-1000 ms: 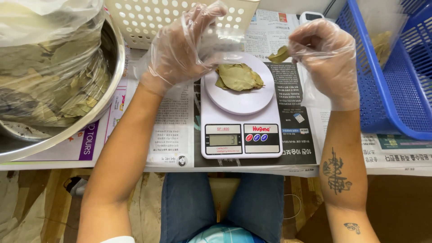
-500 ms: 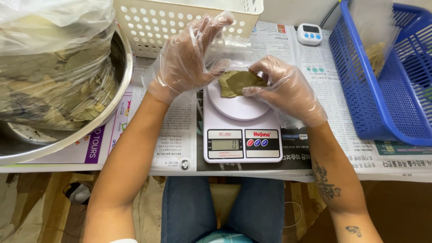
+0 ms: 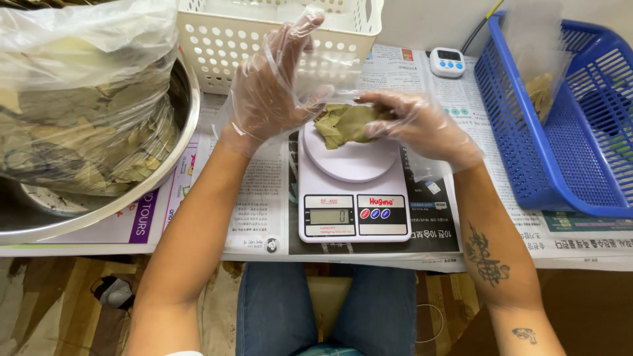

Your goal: Weighing dried leaves on a digital scale and placing them into small plastic bags for packaging.

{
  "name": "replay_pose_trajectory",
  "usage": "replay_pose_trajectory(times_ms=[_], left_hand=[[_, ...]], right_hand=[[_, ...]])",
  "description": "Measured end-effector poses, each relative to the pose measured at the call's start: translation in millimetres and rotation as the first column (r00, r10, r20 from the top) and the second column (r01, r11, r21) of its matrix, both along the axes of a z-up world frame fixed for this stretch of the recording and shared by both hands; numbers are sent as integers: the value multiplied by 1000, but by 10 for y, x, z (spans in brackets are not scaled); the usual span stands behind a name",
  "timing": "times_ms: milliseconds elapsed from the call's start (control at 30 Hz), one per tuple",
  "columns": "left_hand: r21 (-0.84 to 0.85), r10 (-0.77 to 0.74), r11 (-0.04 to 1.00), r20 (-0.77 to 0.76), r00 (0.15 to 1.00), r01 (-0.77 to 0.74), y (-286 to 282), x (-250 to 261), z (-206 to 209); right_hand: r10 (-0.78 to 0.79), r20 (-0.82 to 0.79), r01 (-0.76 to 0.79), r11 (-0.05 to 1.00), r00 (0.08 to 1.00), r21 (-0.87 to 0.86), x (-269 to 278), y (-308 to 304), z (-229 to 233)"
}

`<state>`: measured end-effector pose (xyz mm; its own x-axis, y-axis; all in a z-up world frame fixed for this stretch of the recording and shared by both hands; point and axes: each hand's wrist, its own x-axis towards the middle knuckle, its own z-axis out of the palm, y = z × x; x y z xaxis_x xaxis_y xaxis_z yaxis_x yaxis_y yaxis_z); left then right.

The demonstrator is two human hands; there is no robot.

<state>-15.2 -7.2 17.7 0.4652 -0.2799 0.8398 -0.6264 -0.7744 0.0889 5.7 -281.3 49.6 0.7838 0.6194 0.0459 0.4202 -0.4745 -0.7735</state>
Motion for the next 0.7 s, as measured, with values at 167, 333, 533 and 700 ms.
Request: replay_pose_trajectory(times_ms=[167, 333, 533, 700], left_hand=[[-23, 126, 992, 9, 992, -126, 41, -15, 7], [132, 269, 952, 67, 961, -275, 137, 245, -364], [144, 206, 968, 26, 978, -208, 90, 171, -218], [127, 244, 960, 66, 967, -251, 19, 81, -109]], right_hand=[[240, 145, -219, 964, 960, -151, 109, 250, 42], [151, 168, -73, 915, 974, -397, 68, 358, 51], [21, 175, 32, 956, 984, -292, 31, 254, 35], [-63, -34, 60, 994, 997, -91, 124, 28, 113]])
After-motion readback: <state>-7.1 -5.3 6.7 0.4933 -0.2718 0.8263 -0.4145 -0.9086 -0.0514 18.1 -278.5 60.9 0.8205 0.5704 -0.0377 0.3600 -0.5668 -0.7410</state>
